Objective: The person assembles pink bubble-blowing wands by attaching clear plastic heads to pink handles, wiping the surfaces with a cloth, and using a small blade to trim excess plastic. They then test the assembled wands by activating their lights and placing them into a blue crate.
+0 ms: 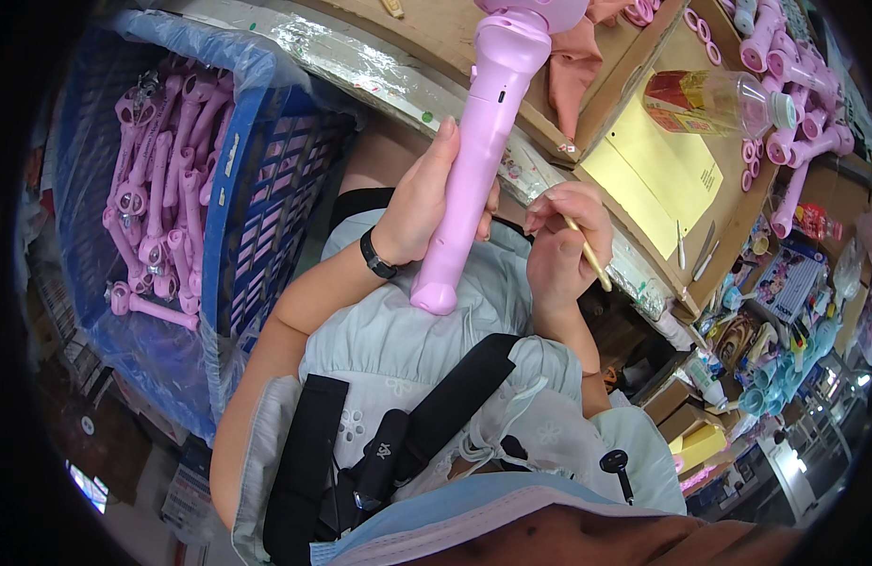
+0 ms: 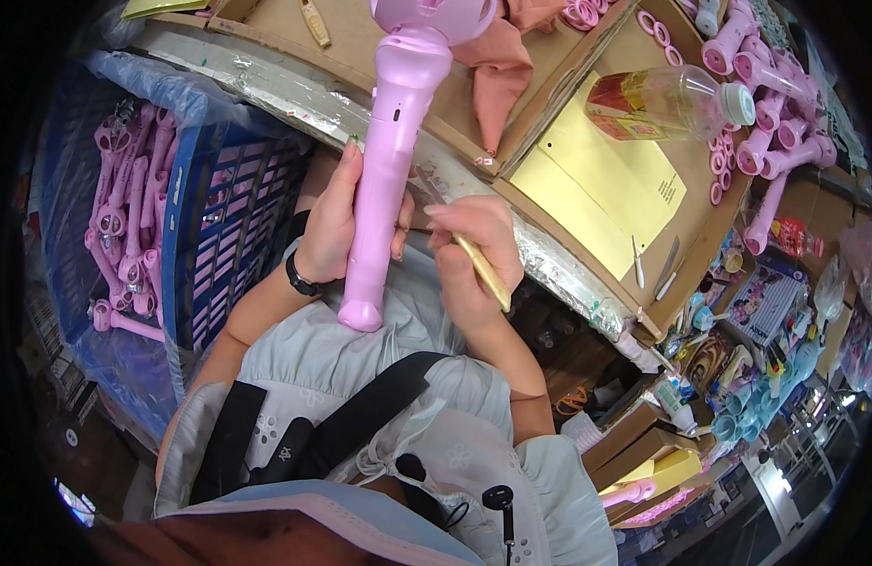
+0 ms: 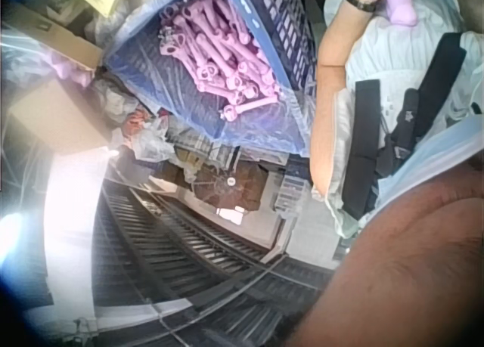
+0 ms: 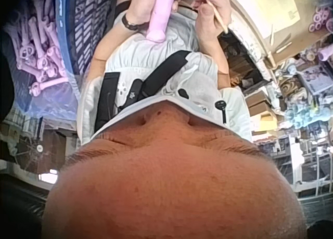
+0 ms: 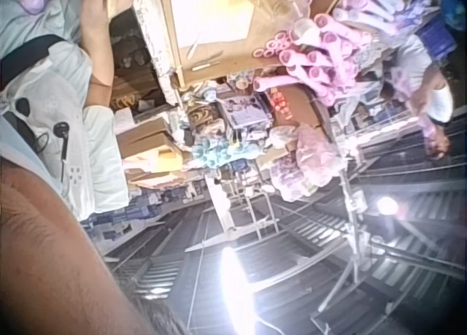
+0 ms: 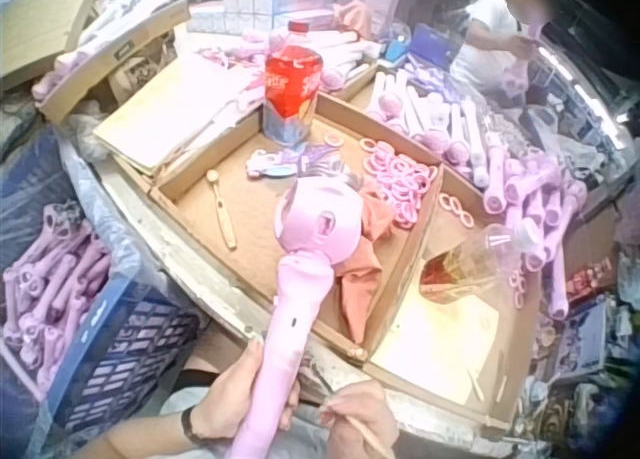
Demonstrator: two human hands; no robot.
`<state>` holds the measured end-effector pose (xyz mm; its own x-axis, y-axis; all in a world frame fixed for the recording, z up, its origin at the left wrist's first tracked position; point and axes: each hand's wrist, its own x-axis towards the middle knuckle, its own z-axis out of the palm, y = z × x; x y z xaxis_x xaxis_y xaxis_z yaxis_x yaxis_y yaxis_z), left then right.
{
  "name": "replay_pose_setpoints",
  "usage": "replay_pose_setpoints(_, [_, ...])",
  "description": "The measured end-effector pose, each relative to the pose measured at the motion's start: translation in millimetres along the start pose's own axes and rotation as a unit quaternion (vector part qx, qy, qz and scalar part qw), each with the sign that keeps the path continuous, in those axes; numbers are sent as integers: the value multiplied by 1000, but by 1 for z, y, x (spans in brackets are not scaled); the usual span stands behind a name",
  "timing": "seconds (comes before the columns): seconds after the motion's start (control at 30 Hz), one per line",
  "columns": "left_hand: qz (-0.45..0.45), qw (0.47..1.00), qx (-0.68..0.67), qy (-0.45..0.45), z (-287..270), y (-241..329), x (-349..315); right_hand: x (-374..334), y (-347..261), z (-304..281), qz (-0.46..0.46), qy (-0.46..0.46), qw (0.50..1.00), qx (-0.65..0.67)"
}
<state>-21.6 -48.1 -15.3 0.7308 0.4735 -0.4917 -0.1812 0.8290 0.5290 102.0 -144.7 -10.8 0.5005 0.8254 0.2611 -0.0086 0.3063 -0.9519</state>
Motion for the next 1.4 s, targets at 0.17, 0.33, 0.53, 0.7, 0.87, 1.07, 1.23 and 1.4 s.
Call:
replay_pose_setpoints(0.17, [5, 1000, -9, -12, -2, -3, 1, -2, -4, 2, 23, -11, 999, -26])
replay_pose_setpoints(0.33, [9, 1000, 0, -7, -1, -2, 0, -6, -8, 7, 133, 55, 987, 77])
replay_pose_setpoints(0.53, [13, 1000, 16, -7, -1, -3, 0, -7, -8, 9, 116, 57, 992, 5])
replay_pose_setpoints(0.7, [27, 999, 39, 0, 1, -5, -2, -7, -4, 2, 39, 52, 997, -39])
replay_pose_setpoints(0.87, [76, 996, 43, 17, 12, -17, -2, -6, 4, -3, -138, 10, 972, -188])
replay_pose_setpoints(1.07, [113, 991, 77, 8, 15, -28, -2, -7, 7, -3, -292, -85, 902, -308])
replay_pose_setpoints(1.23, [121, 991, 51, 13, 18, -30, -1, -8, 10, 0, -308, -56, 878, -362])
replay_pose_setpoints(1.4, [127, 990, 54, 17, 18, -29, 0, -6, 10, 0, -307, -48, 868, -389])
